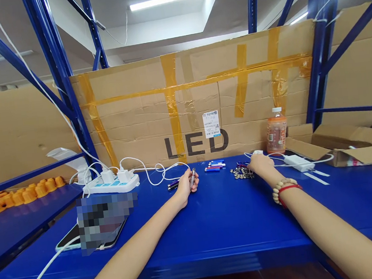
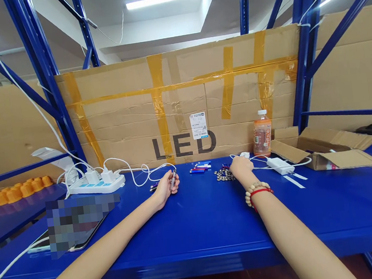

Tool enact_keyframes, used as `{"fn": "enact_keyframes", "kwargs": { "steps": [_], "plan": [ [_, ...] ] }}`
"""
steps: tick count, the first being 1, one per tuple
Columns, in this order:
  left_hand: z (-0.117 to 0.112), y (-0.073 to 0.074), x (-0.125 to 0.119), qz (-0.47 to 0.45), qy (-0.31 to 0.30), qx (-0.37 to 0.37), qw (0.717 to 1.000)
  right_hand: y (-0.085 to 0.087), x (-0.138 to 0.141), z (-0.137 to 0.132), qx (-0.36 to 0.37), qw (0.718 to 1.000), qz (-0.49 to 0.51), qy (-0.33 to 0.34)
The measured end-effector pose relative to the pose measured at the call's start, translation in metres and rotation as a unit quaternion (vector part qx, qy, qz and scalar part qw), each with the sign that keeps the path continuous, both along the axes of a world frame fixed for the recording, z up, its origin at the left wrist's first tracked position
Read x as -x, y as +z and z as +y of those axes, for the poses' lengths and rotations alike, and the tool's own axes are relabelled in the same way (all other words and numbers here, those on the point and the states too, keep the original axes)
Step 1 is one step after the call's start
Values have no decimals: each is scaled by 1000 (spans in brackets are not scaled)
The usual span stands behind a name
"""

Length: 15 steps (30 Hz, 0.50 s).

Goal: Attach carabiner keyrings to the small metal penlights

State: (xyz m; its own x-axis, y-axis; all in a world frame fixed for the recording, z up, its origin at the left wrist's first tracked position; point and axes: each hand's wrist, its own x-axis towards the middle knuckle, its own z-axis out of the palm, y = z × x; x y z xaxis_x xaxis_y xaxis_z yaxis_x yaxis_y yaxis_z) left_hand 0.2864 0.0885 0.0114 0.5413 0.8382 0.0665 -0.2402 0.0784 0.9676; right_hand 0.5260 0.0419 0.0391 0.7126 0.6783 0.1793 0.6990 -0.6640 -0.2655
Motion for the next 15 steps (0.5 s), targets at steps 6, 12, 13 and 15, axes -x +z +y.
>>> {"fn": "enact_keyframes", "kwargs": {
  "steps": [6,12,13,15],
  "plan": [
    [0,0,0,0,-2,8,1000,-3,-4,0,-16,1000,21,1],
    [-1,2,1,-4,-1,16,1000,-6,-9,0,-41,998,33,17],
    [-1,2,1,-6,-2,16,1000,-5,-9,0,-51,998,29,23],
    [-1,2,1,-8,-3,15,1000,-2,-8,-1,-72,997,18,33]
  ]
}}
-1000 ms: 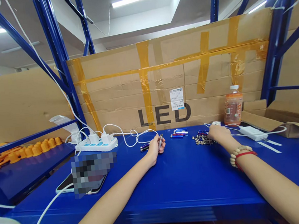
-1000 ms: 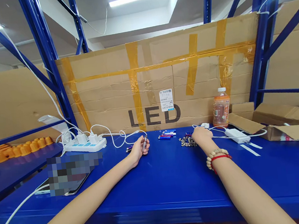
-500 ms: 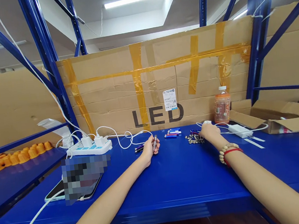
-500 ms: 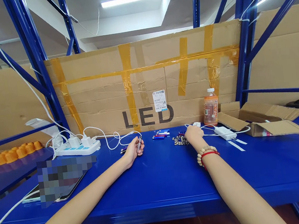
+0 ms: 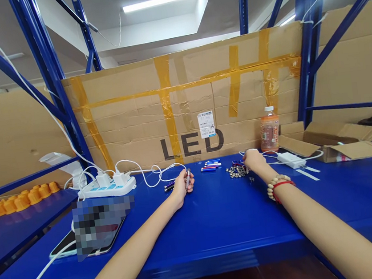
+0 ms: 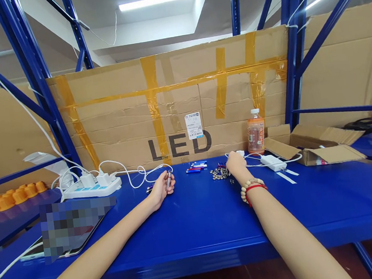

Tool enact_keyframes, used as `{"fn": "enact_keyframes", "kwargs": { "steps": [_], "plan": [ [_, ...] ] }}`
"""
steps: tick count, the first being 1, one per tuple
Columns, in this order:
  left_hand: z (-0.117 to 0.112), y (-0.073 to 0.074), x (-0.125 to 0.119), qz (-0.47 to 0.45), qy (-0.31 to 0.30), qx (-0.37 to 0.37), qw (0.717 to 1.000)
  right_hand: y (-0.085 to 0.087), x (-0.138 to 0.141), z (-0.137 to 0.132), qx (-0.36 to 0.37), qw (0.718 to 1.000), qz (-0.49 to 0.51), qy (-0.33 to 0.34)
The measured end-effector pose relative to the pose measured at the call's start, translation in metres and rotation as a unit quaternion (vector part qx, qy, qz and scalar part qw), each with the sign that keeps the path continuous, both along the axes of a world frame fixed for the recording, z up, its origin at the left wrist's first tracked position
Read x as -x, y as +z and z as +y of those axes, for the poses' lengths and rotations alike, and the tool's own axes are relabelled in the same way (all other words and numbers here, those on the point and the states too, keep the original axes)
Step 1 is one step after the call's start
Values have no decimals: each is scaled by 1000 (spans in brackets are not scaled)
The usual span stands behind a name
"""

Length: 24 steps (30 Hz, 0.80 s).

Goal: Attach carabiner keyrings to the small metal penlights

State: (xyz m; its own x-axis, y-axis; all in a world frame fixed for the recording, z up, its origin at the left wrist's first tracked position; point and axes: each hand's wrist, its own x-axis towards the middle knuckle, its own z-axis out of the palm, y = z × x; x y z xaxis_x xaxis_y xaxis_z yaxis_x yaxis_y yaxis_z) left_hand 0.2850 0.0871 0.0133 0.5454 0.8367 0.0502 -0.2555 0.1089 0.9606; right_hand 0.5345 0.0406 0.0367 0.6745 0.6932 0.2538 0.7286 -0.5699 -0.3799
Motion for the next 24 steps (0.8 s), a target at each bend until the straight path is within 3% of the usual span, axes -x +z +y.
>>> {"fn": "enact_keyframes", "kwargs": {
  "steps": [2,4,7,11,14,18,21,24],
  "plan": [
    [0,0,0,1,0,-1,1000,3,2,0,-40,999,-13,24],
    [1,0,-1,2,3,-1,1000,6,6,2,-123,989,-28,77],
    [2,0,-1,-2,14,8,1000,8,19,9,-280,943,1,179],
    [3,1,-2,-13,25,8,1000,11,45,16,-363,858,241,272],
    [1,0,-4,1,33,-22,999,12,62,15,-348,793,372,334],
    [-4,-2,-5,28,10,-80,996,8,78,10,-275,738,456,415],
    [-7,-3,-5,35,-13,-104,994,1,87,7,-207,717,491,449],
    [-6,-5,-5,31,-25,-117,992,-4,93,7,-143,720,506,452]
  ]
}}
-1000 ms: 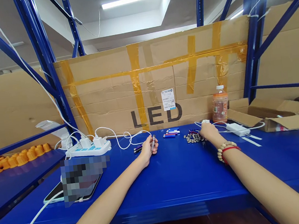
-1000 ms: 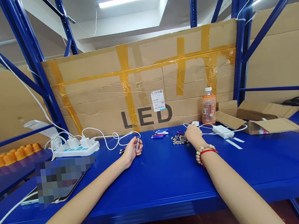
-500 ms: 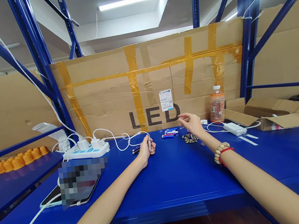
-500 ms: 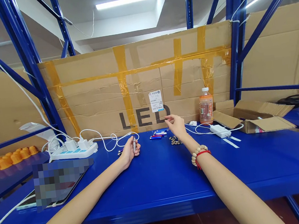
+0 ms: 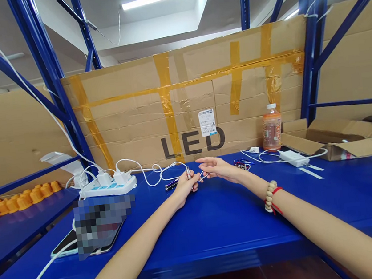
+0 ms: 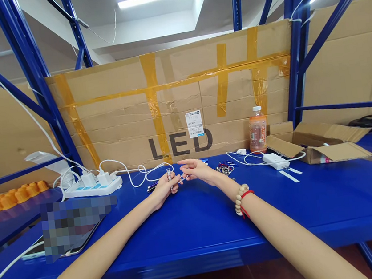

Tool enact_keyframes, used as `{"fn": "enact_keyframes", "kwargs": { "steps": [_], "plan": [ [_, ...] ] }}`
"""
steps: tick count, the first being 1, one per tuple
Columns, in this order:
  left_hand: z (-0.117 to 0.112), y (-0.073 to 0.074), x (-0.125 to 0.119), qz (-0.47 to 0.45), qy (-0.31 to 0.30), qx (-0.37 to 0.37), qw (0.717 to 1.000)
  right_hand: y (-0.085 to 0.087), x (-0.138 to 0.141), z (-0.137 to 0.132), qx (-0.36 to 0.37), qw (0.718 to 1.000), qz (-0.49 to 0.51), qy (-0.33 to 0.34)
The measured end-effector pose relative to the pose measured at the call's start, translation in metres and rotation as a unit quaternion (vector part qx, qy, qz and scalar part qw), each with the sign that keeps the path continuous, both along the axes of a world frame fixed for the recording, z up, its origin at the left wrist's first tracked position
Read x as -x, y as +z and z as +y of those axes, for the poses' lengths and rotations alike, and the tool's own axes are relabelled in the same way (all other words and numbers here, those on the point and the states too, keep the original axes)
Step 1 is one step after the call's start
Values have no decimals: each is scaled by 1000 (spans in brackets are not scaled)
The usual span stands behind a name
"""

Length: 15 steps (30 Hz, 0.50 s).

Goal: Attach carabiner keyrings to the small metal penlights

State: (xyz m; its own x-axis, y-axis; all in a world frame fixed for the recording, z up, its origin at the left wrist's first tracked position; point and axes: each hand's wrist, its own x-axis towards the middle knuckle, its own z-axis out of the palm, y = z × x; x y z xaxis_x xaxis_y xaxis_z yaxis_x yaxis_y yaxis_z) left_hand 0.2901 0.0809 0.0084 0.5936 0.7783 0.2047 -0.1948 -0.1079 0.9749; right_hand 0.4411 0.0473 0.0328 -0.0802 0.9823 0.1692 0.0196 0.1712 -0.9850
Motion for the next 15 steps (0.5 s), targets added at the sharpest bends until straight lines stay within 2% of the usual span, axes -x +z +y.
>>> {"fn": "enact_keyframes", "kwargs": {
  "steps": [4,6,7,8,10,11,13,15],
  "plan": [
    [3,-3,0,-1,5,-9,1000,0,-1,0,8,997,-75,-18],
    [5,-4,0,-3,17,-6,1000,4,-6,-1,-16,980,-181,-79],
    [6,-4,0,-4,25,-2,1000,7,-10,-3,-29,958,-254,-129],
    [7,-4,1,-4,34,3,999,10,-14,-4,-43,922,-335,-190],
    [9,-4,1,-6,52,11,999,18,-25,-9,-51,815,-485,-311],
    [9,-4,2,-9,59,13,998,21,-30,-11,-35,771,-535,-344],
    [10,-4,2,-13,67,19,998,27,-41,-16,28,724,-582,-368],
    [10,-4,2,-14,68,23,997,31,-52,-19,120,703,-598,-366]
  ]
}}
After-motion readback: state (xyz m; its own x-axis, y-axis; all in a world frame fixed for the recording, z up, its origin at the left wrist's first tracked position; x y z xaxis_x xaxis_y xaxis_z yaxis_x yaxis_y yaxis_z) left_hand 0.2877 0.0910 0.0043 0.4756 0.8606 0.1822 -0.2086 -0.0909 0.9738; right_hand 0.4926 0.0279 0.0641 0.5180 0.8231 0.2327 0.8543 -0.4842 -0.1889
